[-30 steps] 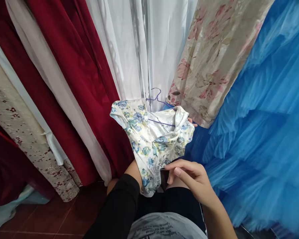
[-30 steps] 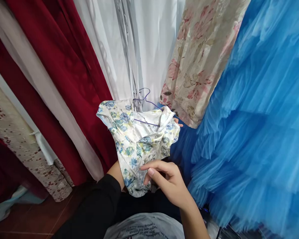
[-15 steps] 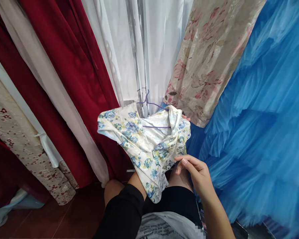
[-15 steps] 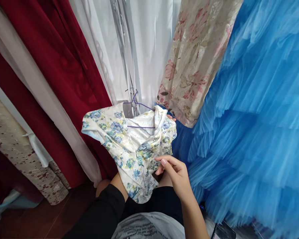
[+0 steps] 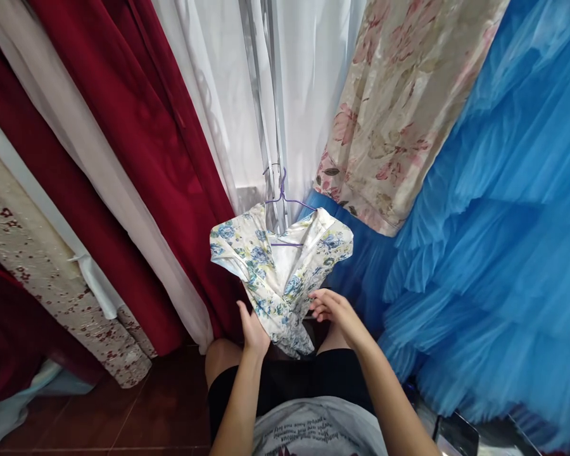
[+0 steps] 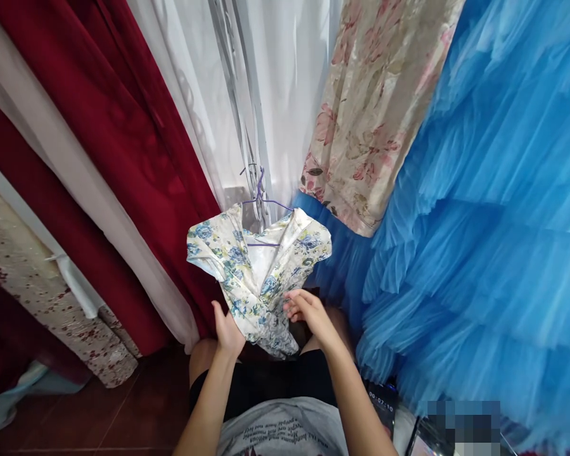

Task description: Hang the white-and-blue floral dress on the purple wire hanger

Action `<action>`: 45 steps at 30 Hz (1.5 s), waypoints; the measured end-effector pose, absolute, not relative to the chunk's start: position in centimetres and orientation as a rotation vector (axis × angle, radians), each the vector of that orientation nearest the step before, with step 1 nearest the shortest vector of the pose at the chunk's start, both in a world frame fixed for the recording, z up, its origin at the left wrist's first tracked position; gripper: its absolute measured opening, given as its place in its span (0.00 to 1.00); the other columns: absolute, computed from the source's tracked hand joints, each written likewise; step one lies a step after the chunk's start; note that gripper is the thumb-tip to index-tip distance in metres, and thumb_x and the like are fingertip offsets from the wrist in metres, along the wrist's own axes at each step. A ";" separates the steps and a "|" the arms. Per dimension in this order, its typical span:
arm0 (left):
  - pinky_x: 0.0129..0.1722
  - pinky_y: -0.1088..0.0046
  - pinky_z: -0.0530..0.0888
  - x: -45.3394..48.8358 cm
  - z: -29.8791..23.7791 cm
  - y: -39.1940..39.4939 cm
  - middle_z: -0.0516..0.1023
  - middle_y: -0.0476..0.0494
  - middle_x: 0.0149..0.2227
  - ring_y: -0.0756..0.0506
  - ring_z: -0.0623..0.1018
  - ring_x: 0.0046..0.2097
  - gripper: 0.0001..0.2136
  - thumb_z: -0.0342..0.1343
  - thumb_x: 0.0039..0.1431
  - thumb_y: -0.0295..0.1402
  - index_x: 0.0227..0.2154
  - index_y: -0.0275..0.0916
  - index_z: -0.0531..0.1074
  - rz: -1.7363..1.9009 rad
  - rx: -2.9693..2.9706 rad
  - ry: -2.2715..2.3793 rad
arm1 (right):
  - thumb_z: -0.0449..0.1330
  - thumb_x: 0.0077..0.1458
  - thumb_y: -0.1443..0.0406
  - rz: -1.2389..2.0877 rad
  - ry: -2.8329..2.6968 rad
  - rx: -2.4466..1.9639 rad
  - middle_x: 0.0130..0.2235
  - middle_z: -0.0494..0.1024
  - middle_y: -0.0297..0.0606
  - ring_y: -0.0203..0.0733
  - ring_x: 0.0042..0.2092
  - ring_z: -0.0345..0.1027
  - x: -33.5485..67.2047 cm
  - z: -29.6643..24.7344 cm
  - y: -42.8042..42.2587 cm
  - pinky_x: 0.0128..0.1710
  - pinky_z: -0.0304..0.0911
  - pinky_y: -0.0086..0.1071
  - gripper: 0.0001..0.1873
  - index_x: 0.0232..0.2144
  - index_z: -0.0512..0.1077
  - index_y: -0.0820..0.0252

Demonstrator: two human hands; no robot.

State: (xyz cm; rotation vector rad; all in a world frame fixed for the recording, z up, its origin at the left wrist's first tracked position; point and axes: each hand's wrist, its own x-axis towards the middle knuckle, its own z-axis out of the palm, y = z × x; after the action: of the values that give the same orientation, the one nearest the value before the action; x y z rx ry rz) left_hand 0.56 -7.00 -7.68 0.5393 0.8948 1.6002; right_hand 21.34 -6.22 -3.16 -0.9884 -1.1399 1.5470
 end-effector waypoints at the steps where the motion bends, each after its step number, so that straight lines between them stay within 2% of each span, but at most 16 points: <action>1: 0.60 0.53 0.69 0.3 -8.0 -7.4 0.74 0.32 0.58 0.34 0.71 0.63 0.43 0.42 0.55 0.70 0.58 0.39 0.72 1.617 0.540 0.868 | 0.64 0.53 0.48 1.570 -1.163 -1.008 0.35 0.79 0.39 0.40 0.30 0.70 20.1 -3.6 -5.7 0.30 0.63 0.32 0.23 0.39 0.75 0.60; 2: 0.61 0.54 0.69 0.2 -8.3 -7.8 0.75 0.33 0.58 0.34 0.71 0.63 0.42 0.48 0.54 0.69 0.58 0.40 0.72 1.632 0.559 0.863 | 0.64 0.52 0.47 1.560 -1.201 -1.031 0.35 0.78 0.38 0.39 0.30 0.69 18.9 -4.0 -5.3 0.29 0.63 0.32 0.23 0.38 0.74 0.60; 4: 0.60 0.56 0.69 0.2 -8.7 -8.4 0.77 0.35 0.57 0.34 0.74 0.60 0.35 0.61 0.52 0.58 0.57 0.40 0.73 1.634 0.660 0.938 | 0.63 0.53 0.46 1.465 -1.325 -1.074 0.33 0.76 0.36 0.40 0.30 0.68 16.9 -4.7 -4.6 0.29 0.62 0.32 0.22 0.33 0.71 0.59; 6: 0.59 0.58 0.70 0.7 -8.8 -8.6 0.79 0.36 0.54 0.35 0.76 0.58 0.29 0.67 0.52 0.48 0.54 0.39 0.75 1.585 0.791 1.020 | 0.60 0.56 0.46 1.294 -1.459 -1.099 0.26 0.72 0.33 0.40 0.29 0.65 15.8 -5.2 -4.1 0.30 0.60 0.32 0.22 0.27 0.68 0.58; 8: 0.58 0.59 0.71 1.2 -8.8 -8.5 0.80 0.36 0.52 0.36 0.77 0.55 0.25 0.66 0.54 0.44 0.52 0.38 0.76 1.533 0.875 1.043 | 0.58 0.59 0.48 1.104 -1.536 -1.112 0.23 0.68 0.32 0.40 0.28 0.62 15.8 -5.6 -4.0 0.31 0.58 0.33 0.22 0.22 0.64 0.56; 10: 0.57 0.61 0.71 1.5 -8.8 -8.3 0.80 0.37 0.51 0.37 0.77 0.55 0.22 0.65 0.55 0.43 0.50 0.38 0.77 1.538 0.906 1.033 | 0.57 0.60 0.49 1.009 -1.565 -1.117 0.23 0.69 0.33 0.40 0.28 0.62 16.4 -5.6 -4.1 0.32 0.57 0.33 0.23 0.21 0.64 0.56; 14: 0.54 0.63 0.71 0.9 -9.3 -7.9 0.80 0.39 0.50 0.38 0.77 0.54 0.19 0.60 0.58 0.42 0.49 0.39 0.75 1.684 0.911 1.121 | 0.58 0.59 0.50 1.080 -1.550 -1.120 0.24 0.74 0.37 0.42 0.29 0.66 17.9 -5.5 -4.6 0.34 0.59 0.34 0.22 0.20 0.67 0.57; 18: 0.52 0.64 0.70 0.6 -9.8 -8.5 0.72 0.37 0.55 0.40 0.73 0.54 0.17 0.56 0.61 0.40 0.52 0.41 0.69 2.022 0.975 1.608 | 0.60 0.55 0.51 1.141 -1.417 -1.139 0.24 0.74 0.37 0.41 0.27 0.64 18.4 -5.2 -4.9 0.31 0.59 0.34 0.21 0.19 0.69 0.58; 20: 0.52 0.64 0.69 1.4 -9.7 -8.9 0.70 0.37 0.56 0.40 0.72 0.53 0.17 0.55 0.62 0.38 0.53 0.43 0.67 2.054 1.159 1.736 | 0.61 0.53 0.53 1.178 -1.363 -1.126 0.25 0.76 0.39 0.41 0.27 0.64 18.4 -4.9 -5.1 0.30 0.59 0.34 0.18 0.20 0.72 0.59; 23: 0.50 0.64 0.70 3.6 -9.7 -8.9 0.73 0.38 0.51 0.40 0.74 0.51 0.14 0.56 0.62 0.35 0.50 0.43 0.69 1.737 1.538 1.580 | 0.63 0.50 0.55 1.267 -1.319 -1.077 0.24 0.76 0.38 0.39 0.25 0.63 18.2 -4.4 -5.4 0.29 0.59 0.34 0.16 0.19 0.73 0.60; 26: 0.49 0.65 0.71 5.5 -9.8 -7.9 0.75 0.40 0.45 0.41 0.76 0.47 0.12 0.55 0.61 0.30 0.48 0.43 0.68 1.525 1.646 1.450 | 0.63 0.48 0.58 1.424 -1.290 -1.033 0.20 0.75 0.36 0.36 0.22 0.59 18.0 -3.9 -5.8 0.25 0.55 0.32 0.12 0.20 0.75 0.60; 30: 0.44 0.68 0.71 5.9 -9.2 -6.7 0.73 0.44 0.34 0.43 0.75 0.40 0.03 0.51 0.62 0.29 0.34 0.43 0.68 1.454 1.786 1.490 | 0.63 0.47 0.60 1.516 -1.207 -1.032 0.17 0.72 0.34 0.32 0.19 0.52 18.2 -3.1 -5.7 0.21 0.46 0.30 0.11 0.21 0.76 0.62; 34: 0.40 0.69 0.69 4.9 -7.7 -6.4 0.73 0.43 0.34 0.42 0.75 0.39 0.06 0.50 0.61 0.27 0.32 0.43 0.69 1.322 1.963 1.425 | 0.66 0.44 0.59 1.482 -1.096 -0.984 0.17 0.70 0.33 0.30 0.19 0.49 18.1 0.0 -2.9 0.20 0.40 0.30 0.12 0.22 0.76 0.64; 39: 0.34 0.69 0.64 3.9 -6.0 -7.1 0.73 0.43 0.33 0.42 0.74 0.35 0.09 0.51 0.57 0.22 0.32 0.43 0.71 1.052 2.153 1.511 | 0.65 0.41 0.63 1.434 -1.046 -0.856 0.17 0.66 0.30 0.27 0.19 0.46 16.1 7.6 3.6 0.19 0.37 0.29 0.10 0.17 0.72 0.64; 42: 0.33 0.70 0.64 3.3 -5.7 -7.3 0.75 0.43 0.33 0.42 0.75 0.34 0.11 0.51 0.54 0.20 0.33 0.43 0.72 0.864 2.246 1.527 | 0.63 0.43 0.64 1.418 -1.018 -0.808 0.18 0.65 0.29 0.27 0.19 0.45 14.9 11.1 6.1 0.19 0.36 0.29 0.07 0.21 0.73 0.65; 45: 0.34 0.70 0.67 2.0 -4.5 -6.1 0.76 0.45 0.32 0.43 0.76 0.34 0.09 0.53 0.55 0.22 0.32 0.42 0.73 0.809 2.250 1.400 | 0.63 0.44 0.64 1.399 -1.052 -0.767 0.19 0.69 0.31 0.28 0.19 0.49 14.8 12.2 6.2 0.19 0.40 0.28 0.08 0.25 0.75 0.65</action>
State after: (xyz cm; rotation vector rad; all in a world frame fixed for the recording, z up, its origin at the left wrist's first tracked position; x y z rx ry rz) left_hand 2.03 -6.14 -4.46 2.2498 1.4003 0.8091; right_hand 14.79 6.19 12.19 -0.7673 -1.0521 1.3985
